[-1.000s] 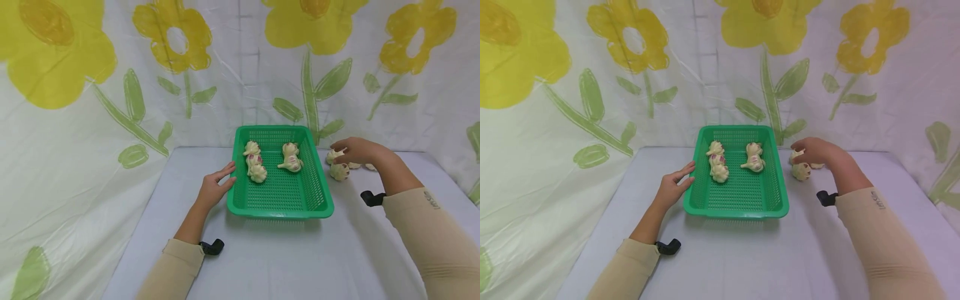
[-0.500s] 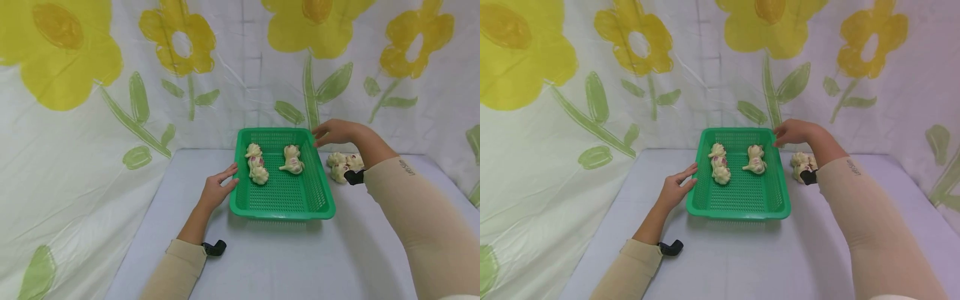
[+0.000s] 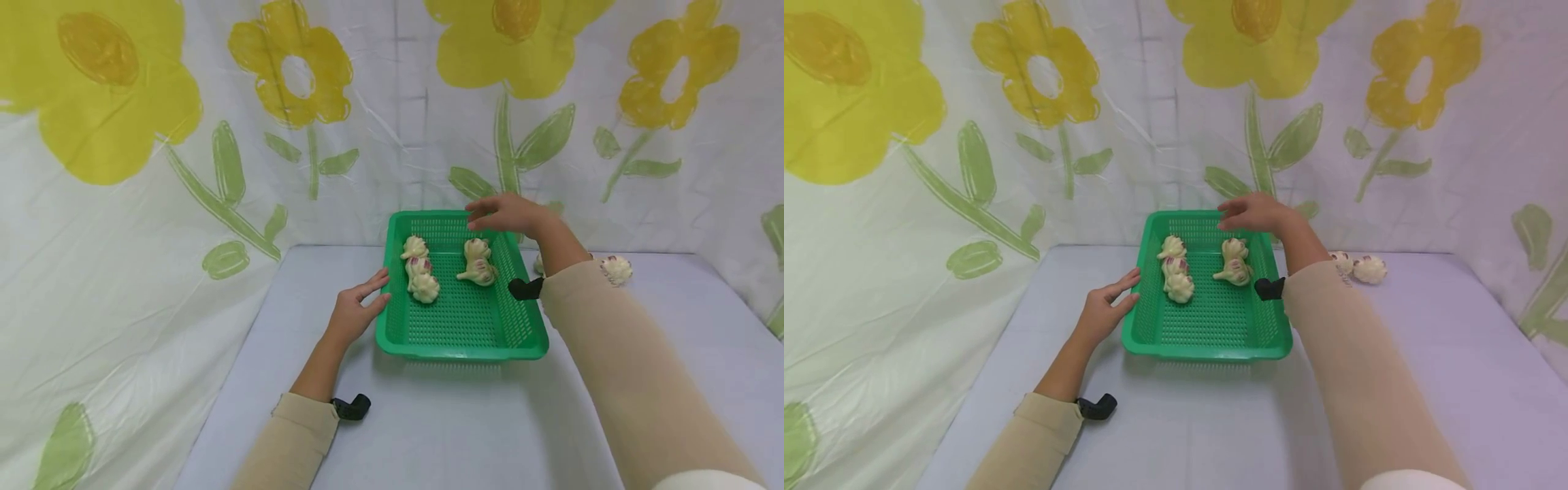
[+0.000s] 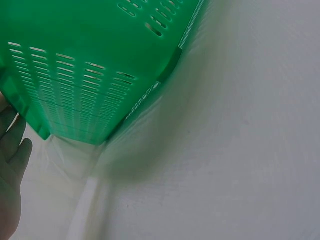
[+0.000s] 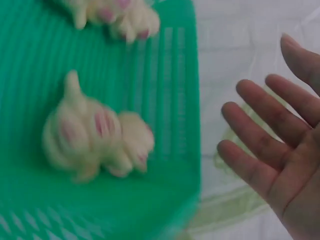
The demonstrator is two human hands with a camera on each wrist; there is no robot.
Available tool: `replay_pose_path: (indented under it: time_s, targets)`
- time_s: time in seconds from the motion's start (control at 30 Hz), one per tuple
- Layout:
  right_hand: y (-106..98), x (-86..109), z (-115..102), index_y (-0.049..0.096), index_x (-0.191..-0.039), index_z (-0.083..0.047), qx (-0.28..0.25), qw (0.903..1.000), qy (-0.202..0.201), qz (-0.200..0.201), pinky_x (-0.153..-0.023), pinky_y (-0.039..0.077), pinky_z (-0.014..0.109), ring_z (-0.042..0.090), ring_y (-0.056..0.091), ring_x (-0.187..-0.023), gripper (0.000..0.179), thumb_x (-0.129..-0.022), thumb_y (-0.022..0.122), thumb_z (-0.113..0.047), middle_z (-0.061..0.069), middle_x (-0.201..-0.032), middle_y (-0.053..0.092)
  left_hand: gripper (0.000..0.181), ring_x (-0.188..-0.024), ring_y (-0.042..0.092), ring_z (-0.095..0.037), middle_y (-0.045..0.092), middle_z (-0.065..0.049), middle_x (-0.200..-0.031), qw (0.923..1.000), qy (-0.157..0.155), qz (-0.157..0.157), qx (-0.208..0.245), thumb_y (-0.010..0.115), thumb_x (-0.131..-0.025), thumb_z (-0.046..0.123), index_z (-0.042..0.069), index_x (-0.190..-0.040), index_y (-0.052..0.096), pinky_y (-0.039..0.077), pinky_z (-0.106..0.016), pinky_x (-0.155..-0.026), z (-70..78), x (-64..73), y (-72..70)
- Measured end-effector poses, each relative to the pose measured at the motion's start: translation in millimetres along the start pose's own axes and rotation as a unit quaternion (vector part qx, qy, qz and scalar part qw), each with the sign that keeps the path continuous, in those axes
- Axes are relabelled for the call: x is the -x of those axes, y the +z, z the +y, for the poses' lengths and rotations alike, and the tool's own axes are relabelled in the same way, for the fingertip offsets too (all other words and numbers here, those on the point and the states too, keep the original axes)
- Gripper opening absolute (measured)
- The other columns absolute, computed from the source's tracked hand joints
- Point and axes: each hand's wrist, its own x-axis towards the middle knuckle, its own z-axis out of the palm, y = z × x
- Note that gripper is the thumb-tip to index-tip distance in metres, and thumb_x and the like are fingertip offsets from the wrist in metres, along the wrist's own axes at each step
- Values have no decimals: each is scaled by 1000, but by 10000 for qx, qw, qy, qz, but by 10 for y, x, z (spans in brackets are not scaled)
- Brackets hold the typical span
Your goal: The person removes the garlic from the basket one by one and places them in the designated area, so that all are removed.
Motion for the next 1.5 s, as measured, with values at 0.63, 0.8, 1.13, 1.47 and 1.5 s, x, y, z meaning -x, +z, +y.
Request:
replay_pose_path:
  time_s: [0.63,0.8,1.13,1.47,1.5]
  targets:
    - [695,-362,-70,36,-151,-4,-3411,9396,-46,276,-116,33,53,34,38,-141,59,-98,61,-13,18,-153,41,41,-134,50,-13,54,5,-144,9999,107,34,-47,66,-95,25,10,-133,62,41,-39,-112,-24,2,-4]
    - [853,-533,-4,39,-149,-3,-3391,9399,111,390,-117,33,49,32,40,-140,58,-98,62,-16,16,-150,44,40,-134,50,-11,54,7,-144,9999,64,58,-69,66,-96,24,11,-134,62,40,-38,-112,-49,1,-9]
    - [1091,-823,53,51,-143,-9,-3211,9355,781,1253,-114,38,45,29,44,-137,54,-94,68,-22,11,-145,52,41,-135,49,-14,54,3,-144,9998,202,26,63,67,-95,21,8,-134,62,40,-40,-112,-64,9,12]
    - [1299,-998,153,49,-145,-11,-2421,9527,1097,1473,-114,35,51,34,39,-140,61,-94,67,-39,13,-150,46,41,-134,50,-13,54,3,-144,9999,153,3,66,66,-95,21,7,-133,62,40,-39,-112,-49,10,-8]
    - [1317,-1016,151,48,-145,-11,-2372,9534,1134,1477,-114,35,52,35,39,-140,62,-93,67,-41,14,-150,45,41,-134,50,-12,54,4,-144,9999,147,4,60,66,-95,22,7,-133,62,40,-39,-112,-45,12,-16]
